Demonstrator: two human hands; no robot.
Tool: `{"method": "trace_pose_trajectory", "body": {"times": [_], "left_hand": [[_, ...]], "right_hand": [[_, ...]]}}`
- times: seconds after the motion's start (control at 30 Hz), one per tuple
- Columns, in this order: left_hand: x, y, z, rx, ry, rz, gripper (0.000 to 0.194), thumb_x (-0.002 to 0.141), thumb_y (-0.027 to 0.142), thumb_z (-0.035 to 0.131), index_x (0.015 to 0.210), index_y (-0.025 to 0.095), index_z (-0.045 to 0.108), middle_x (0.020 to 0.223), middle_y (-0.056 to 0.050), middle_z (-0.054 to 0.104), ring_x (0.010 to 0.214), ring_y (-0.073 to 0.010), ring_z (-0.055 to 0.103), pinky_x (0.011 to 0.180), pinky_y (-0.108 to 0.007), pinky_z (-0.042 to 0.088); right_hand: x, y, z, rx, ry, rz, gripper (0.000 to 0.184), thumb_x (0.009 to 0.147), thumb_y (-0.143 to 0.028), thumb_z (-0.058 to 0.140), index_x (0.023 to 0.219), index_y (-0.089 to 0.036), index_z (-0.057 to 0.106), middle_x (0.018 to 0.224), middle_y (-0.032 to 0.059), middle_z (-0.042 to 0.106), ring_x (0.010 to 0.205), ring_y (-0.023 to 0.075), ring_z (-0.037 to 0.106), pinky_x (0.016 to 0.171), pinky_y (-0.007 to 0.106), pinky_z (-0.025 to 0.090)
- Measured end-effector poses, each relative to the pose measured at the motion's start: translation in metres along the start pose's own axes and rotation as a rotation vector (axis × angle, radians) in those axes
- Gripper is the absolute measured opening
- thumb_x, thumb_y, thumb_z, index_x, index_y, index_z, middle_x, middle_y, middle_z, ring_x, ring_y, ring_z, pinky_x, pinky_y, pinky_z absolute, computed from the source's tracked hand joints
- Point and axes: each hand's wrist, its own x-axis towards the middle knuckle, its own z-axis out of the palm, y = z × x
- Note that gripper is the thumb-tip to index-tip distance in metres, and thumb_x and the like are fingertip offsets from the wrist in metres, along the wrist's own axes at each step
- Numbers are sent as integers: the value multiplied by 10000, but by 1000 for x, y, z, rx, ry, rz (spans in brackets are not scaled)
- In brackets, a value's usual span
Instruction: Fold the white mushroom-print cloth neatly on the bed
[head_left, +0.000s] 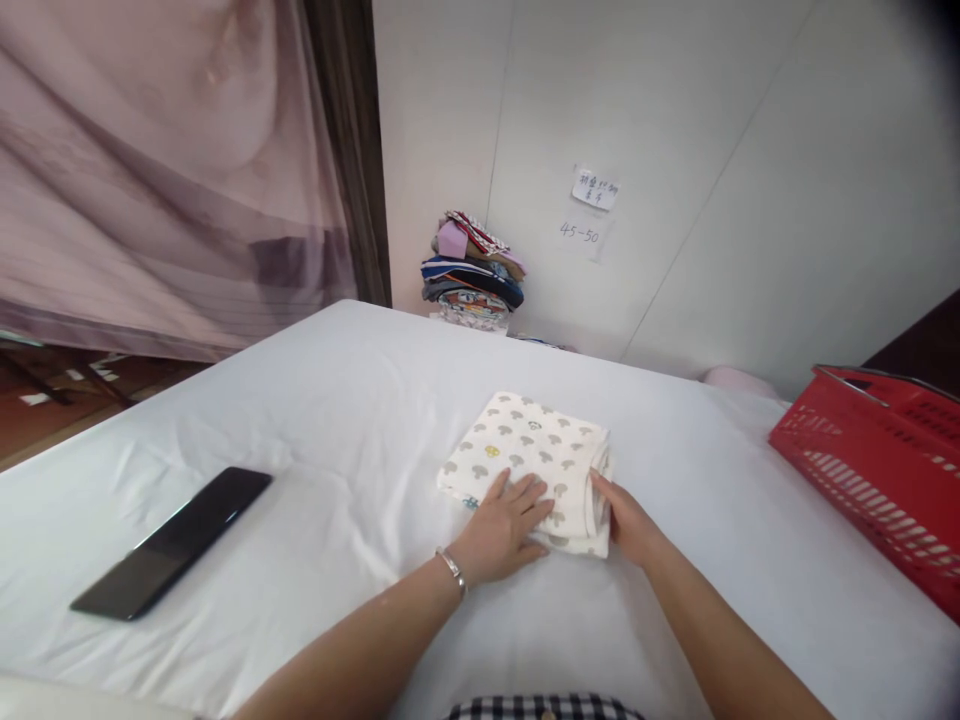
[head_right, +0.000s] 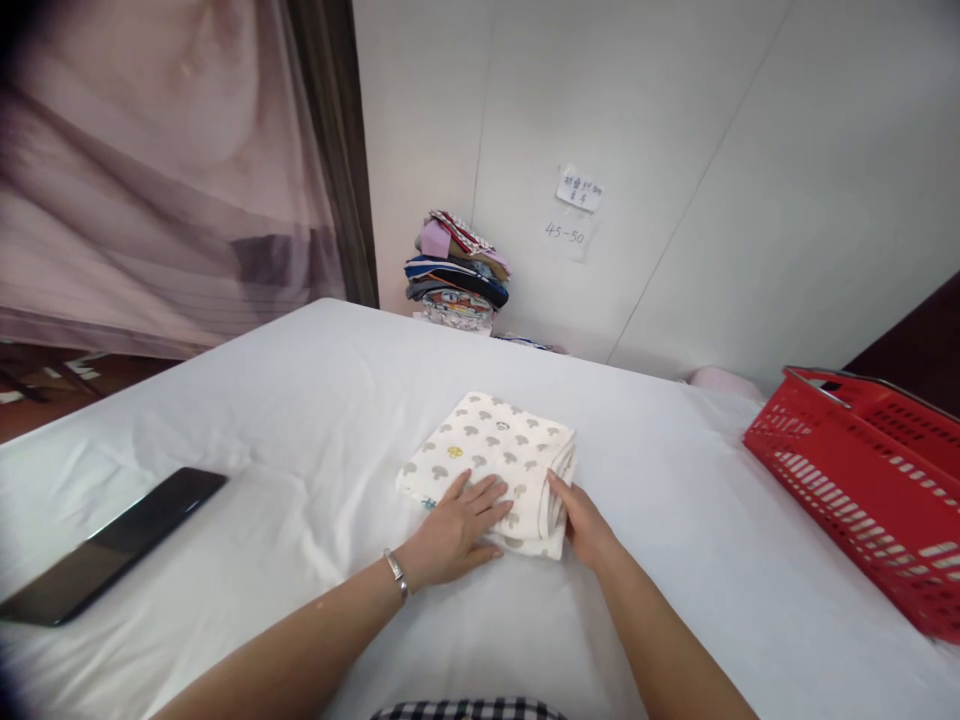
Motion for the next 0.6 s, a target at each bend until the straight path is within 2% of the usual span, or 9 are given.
{"method": "trace_pose_trajectory", "body": {"times": [0.17,0.27,0.4,0.5,0.6], "left_hand": [[0,1,0,-78,-8,-5,615,785,374,625,1348,260,402,1421,-97,397,1350,-275,273,1115,-523,67],[1,2,-3,-125,1,-9,611,782,386,627,1341,259,416,1413,-101,408,1343,-288,286,1109,-533,79],[2,-2,-15,-129,95,-49,444,846,433,527,1241,230,527,1344,-88,497,1293,-261,378,1108,-493,161],[0,-15,-22,-141,303,-205,324,884,391,462,1113,216,611,1246,-78,583,1221,-239,461,1078,-461,259],[-2,-32,-23,-268,478,-517,320,877,378,456,1091,201,614,1246,-86,574,1154,-231,514,986,-408,392]], "right_hand": [[1,3,8,-117,25,-73,583,783,-451,612,1292,-206,465,1243,102,593,1084,257,595,899,415,486],[4,7,9,-83,46,-95,656,725,-315,677,1319,-188,431,1208,108,617,1047,271,615,869,417,504],[3,9,-2,-28,88,-73,746,677,-223,681,1355,-157,379,1110,116,669,958,294,652,829,440,523],[-5,1,-19,-25,78,-14,776,677,-232,682,1374,-153,348,1073,125,683,926,311,662,808,464,529],[-17,-8,-39,-36,79,46,813,672,-226,695,1387,-145,316,1044,138,690,895,320,670,785,472,535]]}}
